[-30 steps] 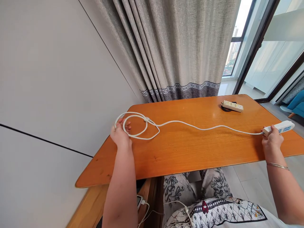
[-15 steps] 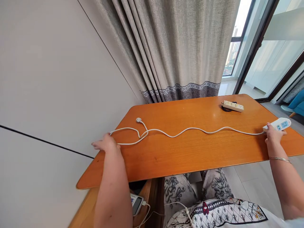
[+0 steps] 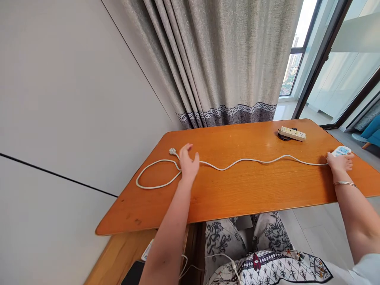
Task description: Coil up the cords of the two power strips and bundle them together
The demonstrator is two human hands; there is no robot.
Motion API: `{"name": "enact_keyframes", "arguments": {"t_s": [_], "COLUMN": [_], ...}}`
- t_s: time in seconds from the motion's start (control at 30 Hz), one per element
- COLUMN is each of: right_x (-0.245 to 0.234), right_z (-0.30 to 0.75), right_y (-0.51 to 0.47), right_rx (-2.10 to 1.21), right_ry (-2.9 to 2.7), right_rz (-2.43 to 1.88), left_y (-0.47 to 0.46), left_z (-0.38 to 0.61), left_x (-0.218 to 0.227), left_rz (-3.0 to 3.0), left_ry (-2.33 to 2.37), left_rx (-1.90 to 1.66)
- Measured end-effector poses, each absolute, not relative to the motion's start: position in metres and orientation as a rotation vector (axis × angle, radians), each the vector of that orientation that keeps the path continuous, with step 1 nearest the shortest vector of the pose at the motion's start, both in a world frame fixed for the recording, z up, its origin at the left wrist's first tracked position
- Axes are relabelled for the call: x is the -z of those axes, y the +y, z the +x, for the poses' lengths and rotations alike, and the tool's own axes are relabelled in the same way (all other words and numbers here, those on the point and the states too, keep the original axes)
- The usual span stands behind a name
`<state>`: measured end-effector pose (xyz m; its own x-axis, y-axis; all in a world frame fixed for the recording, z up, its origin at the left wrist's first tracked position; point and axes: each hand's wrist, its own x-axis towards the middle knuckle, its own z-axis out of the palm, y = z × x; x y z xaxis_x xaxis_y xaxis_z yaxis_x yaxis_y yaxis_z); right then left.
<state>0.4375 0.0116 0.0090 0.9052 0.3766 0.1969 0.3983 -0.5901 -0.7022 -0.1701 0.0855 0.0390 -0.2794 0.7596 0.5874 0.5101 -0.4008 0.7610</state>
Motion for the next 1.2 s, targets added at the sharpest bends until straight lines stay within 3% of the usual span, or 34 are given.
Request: {"name": "enact_keyframes", "arguments": {"t_s": [0.17, 0.33, 0.6, 1.2], "right_x": [-0.024, -0.044, -0.049, -0.040], "right_z": [0.430, 0.407, 0.369, 0.392], "right_y": [0.027, 0.057, 0.122, 0.173], "right_rx": [-0.032, 0.067, 0.030, -0.174], "right_ry": [-0.434, -0.915, -1.563, -1.762], "right_rz": [-2.403, -2.490, -2.430, -2.536], "left_y": [0.092, 0.092, 0.074, 0.070], "left_z": [-0.128, -0.094, -0.077, -0.077], "left_x": [-0.029, -0.020, 0.005, -0.006], "left_rz": [1.841, 2.003, 2.378, 2.246], "left_ry": [1.442, 1.398, 1.468, 1.393], "left_rx": [-1.607, -1.454, -0.917, -0.788]}}
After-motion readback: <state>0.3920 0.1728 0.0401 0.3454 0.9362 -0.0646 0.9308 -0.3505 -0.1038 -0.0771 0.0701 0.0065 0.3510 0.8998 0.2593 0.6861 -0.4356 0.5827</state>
